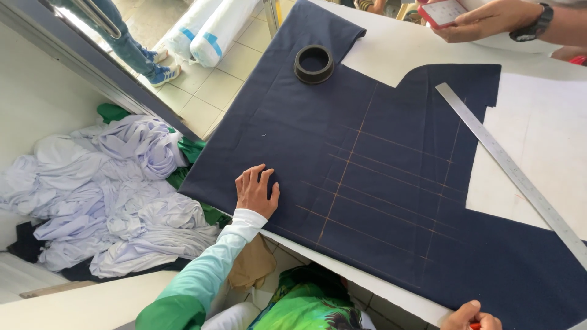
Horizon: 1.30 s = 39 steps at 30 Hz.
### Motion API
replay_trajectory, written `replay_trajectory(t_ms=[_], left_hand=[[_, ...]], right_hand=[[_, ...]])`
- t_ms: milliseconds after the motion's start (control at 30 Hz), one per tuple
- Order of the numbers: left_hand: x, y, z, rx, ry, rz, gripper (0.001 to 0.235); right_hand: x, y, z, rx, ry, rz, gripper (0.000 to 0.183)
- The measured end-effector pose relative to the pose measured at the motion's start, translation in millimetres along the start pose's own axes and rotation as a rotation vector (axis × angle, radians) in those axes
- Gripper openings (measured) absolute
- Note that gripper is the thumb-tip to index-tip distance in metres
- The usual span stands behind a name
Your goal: Marking fabric with a square ruler and chalk, then cutting it with scissors.
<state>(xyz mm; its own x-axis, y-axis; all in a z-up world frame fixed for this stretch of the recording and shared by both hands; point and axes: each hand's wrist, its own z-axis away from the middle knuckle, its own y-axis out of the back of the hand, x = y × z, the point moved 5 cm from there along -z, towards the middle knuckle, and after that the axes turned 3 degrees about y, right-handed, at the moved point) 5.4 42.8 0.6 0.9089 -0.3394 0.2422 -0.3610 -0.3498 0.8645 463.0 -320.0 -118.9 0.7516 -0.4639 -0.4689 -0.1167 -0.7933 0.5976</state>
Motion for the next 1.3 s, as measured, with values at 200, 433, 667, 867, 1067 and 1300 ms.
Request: replay_trajectory(t_ms=[200, 433, 667, 867, 1067, 1300], left_hand=[[0.1, 0.1, 1.2, -0.014, 0.005, 0.0, 0.033], [-0.4, -1.8, 0.7, -0.023, 0.013, -0.008, 0.033], [0.6, 0.2, 0.0, -0.009, 0.009, -0.002, 0.033], [-1.9, -4.0, 0.7, -0.03, 0.02, -0.011, 0.033], [3.2, 4.0, -1.4, -0.006, 0.008, 0.0, 0.032], [5.3, 3.1, -2.3, -0.009, 0.005, -0.008, 0.032]], right_hand=[[-5.8, 5.9, -3.3, -0.054, -0.038, 0.07, 0.057], [-46.6, 23.2, -20.6, -0.091, -0.114, 0.101, 0.062], [-56.2, 26.1, -25.8, -0.086, -0.144, 0.111, 0.064], [-52.4, 25.1, -20.3, -0.117, -0.14, 0.18, 0.062], [-17.2, 10.7, -9.2, -0.033, -0.036, 0.02, 0.059], [6.5, 0.6, 0.3, 0.001, -0.007, 0.055, 0.062]])
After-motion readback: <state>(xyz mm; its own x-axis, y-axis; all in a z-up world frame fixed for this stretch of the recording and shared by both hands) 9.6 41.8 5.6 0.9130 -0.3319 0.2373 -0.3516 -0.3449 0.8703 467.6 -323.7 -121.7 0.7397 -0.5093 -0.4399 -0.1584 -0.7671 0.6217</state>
